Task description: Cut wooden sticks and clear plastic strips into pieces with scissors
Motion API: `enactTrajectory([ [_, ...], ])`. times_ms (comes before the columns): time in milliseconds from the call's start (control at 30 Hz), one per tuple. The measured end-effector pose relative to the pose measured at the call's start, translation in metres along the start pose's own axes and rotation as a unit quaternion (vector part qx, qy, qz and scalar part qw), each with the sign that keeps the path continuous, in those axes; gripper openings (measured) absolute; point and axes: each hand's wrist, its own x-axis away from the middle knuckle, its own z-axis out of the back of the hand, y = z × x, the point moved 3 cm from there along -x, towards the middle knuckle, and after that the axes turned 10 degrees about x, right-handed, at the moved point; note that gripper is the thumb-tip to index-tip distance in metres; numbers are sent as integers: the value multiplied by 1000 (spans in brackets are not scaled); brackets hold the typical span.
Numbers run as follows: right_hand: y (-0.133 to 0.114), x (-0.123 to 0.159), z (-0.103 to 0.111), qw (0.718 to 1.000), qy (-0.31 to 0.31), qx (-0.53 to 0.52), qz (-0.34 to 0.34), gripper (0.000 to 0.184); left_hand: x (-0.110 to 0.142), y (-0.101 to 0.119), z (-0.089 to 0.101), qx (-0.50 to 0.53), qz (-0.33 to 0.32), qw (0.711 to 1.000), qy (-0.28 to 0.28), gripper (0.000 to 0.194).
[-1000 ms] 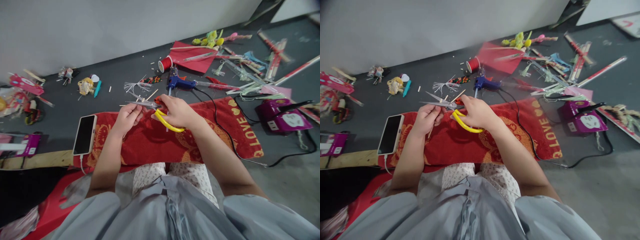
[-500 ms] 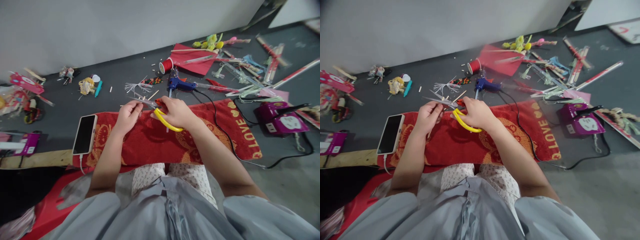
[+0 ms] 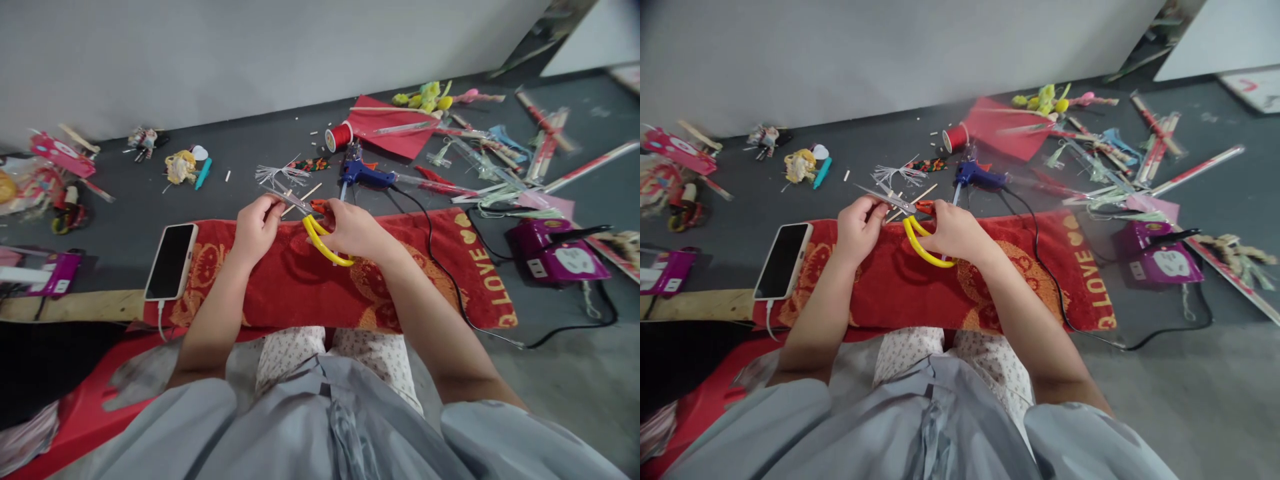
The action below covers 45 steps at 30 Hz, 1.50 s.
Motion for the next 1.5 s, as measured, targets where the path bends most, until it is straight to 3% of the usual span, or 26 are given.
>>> enactTrajectory([
  [100,0,2,0,1000,13,26,5,40,2,2,0,-47,-34,998,18,20],
  [233,-5,4,-3,999,38,20,-9,48,4,2,2,-97,-69,992,46,22],
  [400,-13,5,-10,997,66,30,-17,49,3,-6,2,-127,-56,989,53,29],
  [867,-9,-3,-27,993,122,3,6,53,0,-15,-4,-80,-59,994,38,37],
  [1367,-16,2,-13,993,51,100,-26,47,1,-9,-4,-59,-58,996,40,37],
  [1500,-13,1,-15,995,67,77,-9,46,1,-6,0,-49,-44,997,27,40],
])
